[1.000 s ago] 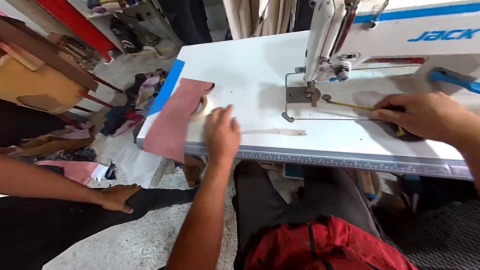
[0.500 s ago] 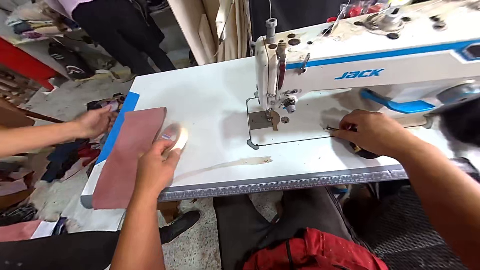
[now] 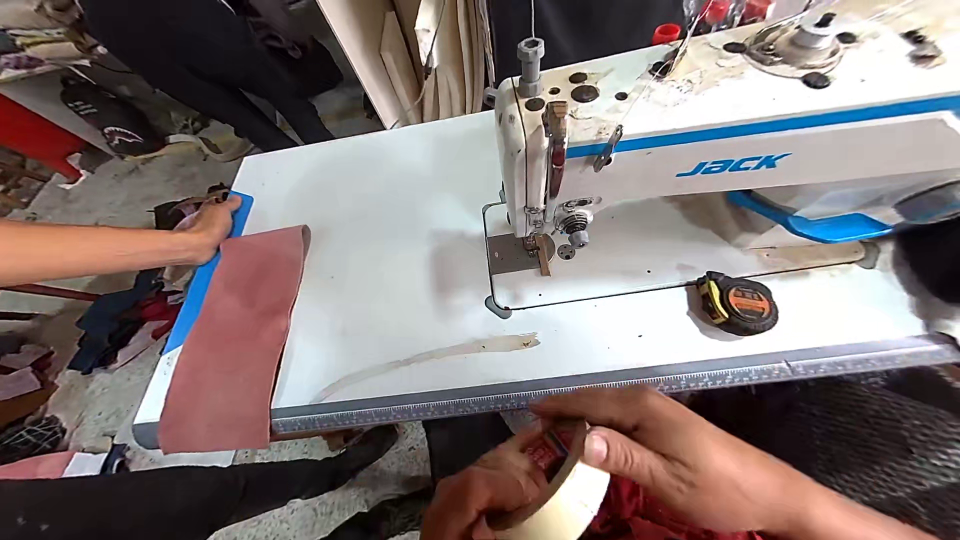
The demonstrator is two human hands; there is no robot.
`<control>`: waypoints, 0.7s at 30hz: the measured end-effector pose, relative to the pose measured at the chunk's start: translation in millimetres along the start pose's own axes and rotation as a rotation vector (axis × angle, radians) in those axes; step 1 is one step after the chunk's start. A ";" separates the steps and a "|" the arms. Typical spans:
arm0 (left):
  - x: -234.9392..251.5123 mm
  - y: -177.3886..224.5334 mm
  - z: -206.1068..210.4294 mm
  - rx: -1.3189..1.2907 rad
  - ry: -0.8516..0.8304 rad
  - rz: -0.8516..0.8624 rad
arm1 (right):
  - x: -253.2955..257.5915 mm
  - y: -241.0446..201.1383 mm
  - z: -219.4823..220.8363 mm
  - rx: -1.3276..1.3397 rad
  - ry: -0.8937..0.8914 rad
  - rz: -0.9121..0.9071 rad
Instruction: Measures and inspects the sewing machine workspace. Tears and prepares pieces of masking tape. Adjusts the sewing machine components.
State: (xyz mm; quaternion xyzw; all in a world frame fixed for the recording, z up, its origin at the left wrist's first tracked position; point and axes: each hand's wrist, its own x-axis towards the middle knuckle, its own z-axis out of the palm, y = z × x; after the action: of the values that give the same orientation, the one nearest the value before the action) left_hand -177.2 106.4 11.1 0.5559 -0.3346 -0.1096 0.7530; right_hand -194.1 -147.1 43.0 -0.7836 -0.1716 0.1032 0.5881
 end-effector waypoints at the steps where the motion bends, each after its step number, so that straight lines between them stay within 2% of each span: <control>1: -0.6 -1.2 -0.2 0.071 -0.005 0.006 | 2.9 2.6 6.0 0.038 0.028 -0.014; 4: -5.3 0.9 -3.4 0.330 -0.022 -0.062 | 6.4 6.0 26.5 -0.056 0.233 -0.055; 6: -6.3 -0.7 -0.6 0.382 -0.016 -0.081 | 8.8 6.3 34.8 -0.131 0.267 -0.163; 8: -8.0 1.5 3.5 0.349 0.027 -0.124 | 12.8 8.4 29.6 -0.169 0.277 -0.196; 11: -15.4 0.8 6.7 0.205 0.143 -0.176 | 33.1 18.0 8.1 -0.432 0.417 -0.068; 13: -19.9 -3.8 5.5 0.122 0.177 -0.176 | 55.5 21.8 -3.8 -0.565 0.408 0.074; 18: -29.1 -5.8 1.1 0.053 0.200 -0.187 | 98.0 18.2 -14.8 -0.474 0.416 0.210; 21: -33.9 -6.4 0.7 0.032 0.230 -0.189 | 88.5 18.4 -1.8 -0.345 0.416 0.217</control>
State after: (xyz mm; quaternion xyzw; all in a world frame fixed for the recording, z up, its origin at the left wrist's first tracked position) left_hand -201.8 121.8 -7.6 0.6060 -0.1938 -0.1103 0.7636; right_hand -109.3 -118.8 29.5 -0.8902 0.0227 -0.0283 0.4541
